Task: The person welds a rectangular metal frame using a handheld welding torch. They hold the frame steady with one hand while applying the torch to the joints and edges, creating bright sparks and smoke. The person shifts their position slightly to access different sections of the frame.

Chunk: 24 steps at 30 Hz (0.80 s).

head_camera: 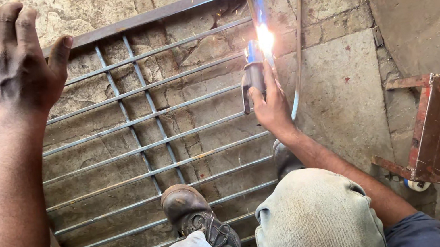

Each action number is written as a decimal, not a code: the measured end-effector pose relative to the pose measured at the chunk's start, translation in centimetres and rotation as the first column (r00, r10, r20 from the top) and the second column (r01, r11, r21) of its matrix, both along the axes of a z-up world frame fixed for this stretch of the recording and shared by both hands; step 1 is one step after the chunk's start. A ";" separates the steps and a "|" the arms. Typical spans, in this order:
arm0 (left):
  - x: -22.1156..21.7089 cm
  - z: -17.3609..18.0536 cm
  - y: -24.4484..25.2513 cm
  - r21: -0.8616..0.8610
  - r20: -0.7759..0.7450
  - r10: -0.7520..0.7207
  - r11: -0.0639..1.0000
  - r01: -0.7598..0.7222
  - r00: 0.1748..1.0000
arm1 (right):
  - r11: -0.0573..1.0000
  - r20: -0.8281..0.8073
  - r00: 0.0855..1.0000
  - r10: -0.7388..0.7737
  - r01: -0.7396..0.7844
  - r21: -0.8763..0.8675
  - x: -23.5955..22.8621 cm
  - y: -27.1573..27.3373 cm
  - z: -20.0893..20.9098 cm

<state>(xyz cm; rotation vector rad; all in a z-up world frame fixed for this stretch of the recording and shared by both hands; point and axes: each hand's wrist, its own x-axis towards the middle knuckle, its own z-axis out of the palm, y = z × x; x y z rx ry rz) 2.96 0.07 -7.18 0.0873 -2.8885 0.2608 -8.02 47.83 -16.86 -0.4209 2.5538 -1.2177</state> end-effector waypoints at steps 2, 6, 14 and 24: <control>0.1 -0.2 -0.3 -0.025 -0.001 0.007 1.000 -0.007 1.000 | 1.000 0.036 0.999 -0.022 0.022 -0.011 0.1 -0.1 -0.2; -0.1 -1.2 -0.6 -0.065 0.005 0.020 0.998 -0.020 1.000 | 0.998 0.023 1.000 -0.020 0.022 -0.062 0.2 -0.1 -0.1; 0.1 -1.6 0.7 -0.014 -0.004 0.031 0.999 -0.031 1.000 | 0.989 -0.007 1.000 -0.003 0.002 -0.146 -0.2 0.0 0.6; -4.4 7.6 5.8 0.323 -0.223 0.074 0.946 0.002 0.972 | 0.977 0.150 0.988 -0.032 0.063 -0.205 -0.5 0.0 1.3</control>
